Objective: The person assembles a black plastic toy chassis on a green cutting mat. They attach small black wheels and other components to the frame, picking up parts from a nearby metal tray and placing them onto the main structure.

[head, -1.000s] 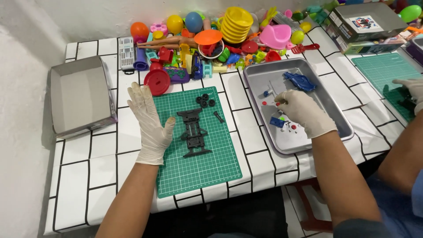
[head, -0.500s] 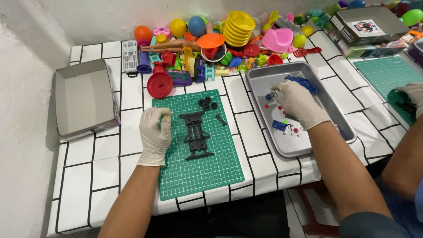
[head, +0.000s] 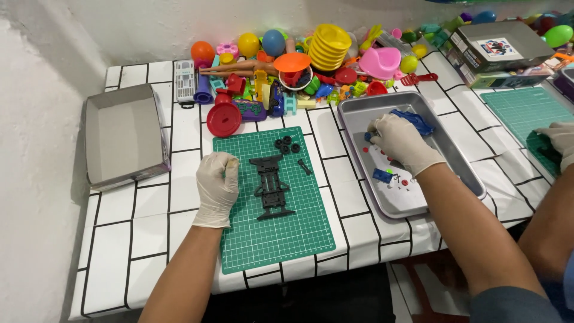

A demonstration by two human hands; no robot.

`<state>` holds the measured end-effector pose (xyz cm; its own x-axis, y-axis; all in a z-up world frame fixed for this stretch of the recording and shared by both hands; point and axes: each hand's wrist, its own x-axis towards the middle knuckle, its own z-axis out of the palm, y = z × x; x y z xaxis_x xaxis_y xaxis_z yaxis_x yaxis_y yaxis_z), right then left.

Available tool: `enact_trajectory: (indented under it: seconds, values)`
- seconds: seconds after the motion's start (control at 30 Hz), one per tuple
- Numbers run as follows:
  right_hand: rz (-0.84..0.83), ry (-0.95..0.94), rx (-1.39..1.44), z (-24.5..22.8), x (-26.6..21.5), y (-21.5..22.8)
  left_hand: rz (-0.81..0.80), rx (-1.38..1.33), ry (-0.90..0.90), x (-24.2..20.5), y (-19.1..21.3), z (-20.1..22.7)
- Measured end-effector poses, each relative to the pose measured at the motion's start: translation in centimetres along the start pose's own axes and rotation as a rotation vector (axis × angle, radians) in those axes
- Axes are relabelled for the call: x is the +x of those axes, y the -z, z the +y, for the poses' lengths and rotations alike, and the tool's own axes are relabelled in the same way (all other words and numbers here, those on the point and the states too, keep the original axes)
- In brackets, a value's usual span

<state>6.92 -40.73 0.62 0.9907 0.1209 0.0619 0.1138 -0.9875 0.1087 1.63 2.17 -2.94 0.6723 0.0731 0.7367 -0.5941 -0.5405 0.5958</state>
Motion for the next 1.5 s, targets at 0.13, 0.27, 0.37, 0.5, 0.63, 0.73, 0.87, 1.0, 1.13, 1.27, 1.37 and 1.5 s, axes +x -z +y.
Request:
enact_trajectory:
  seconds: [0.13, 0.27, 0.37, 0.5, 0.63, 0.73, 0.87, 1.0, 1.13, 1.27, 1.37, 1.5]
  values:
    - [0.118, 0.032, 0.133, -2.0, -2.1, 2.8, 0.003, 0.014, -0.034, 0.0, 0.0, 0.1]
    - [0.549, 0.311, 0.438, -3.5, -4.2, 3.2, 0.007, 0.002, -0.083, 0.1, 0.0, 0.3]
    - [0.825, 0.495, 0.567, -6.0, -5.7, 4.8, 0.020, -0.013, -0.132, 0.4, 0.1, 0.9]
    - [1.021, 0.591, 0.693, -9.6, -7.3, 5.4, 0.038, 0.003, -0.231, 1.0, 0.4, 2.5]
    - [1.130, 0.692, 0.681, -13.1, -7.7, 6.7, 0.077, 0.041, -0.321, 1.5, 0.5, 3.0]
    - [1.169, 0.761, 0.548, -15.6, -7.3, 6.9, 0.100, 0.041, -0.345, 1.4, 0.4, 3.2]
    - [1.256, 0.716, 0.566, -18.6, -5.0, 5.6, 0.107, 0.019, -0.390, 0.8, -0.4, 2.2]
    - [1.268, 0.716, 0.615, -20.6, -3.4, 3.7, 0.079, 0.058, -0.432, 0.5, -0.7, 3.0]
    - [1.235, 0.717, 0.642, -21.1, -3.2, 2.1, 0.045, 0.028, -0.426, 0.0, -1.0, 3.9]
    - [1.176, 0.721, 0.712, -21.4, -3.6, 1.8, 0.005, 0.037, -0.468, -0.1, -1.3, 4.0]
    - [1.148, 0.697, 0.751, -21.7, -3.9, 1.6, -0.007, 0.032, -0.485, 0.0, -1.1, 4.2]
    - [1.129, 0.681, 0.795, -22.0, -4.3, 1.8, -0.010, 0.012, -0.508, -0.1, -1.2, 3.9]
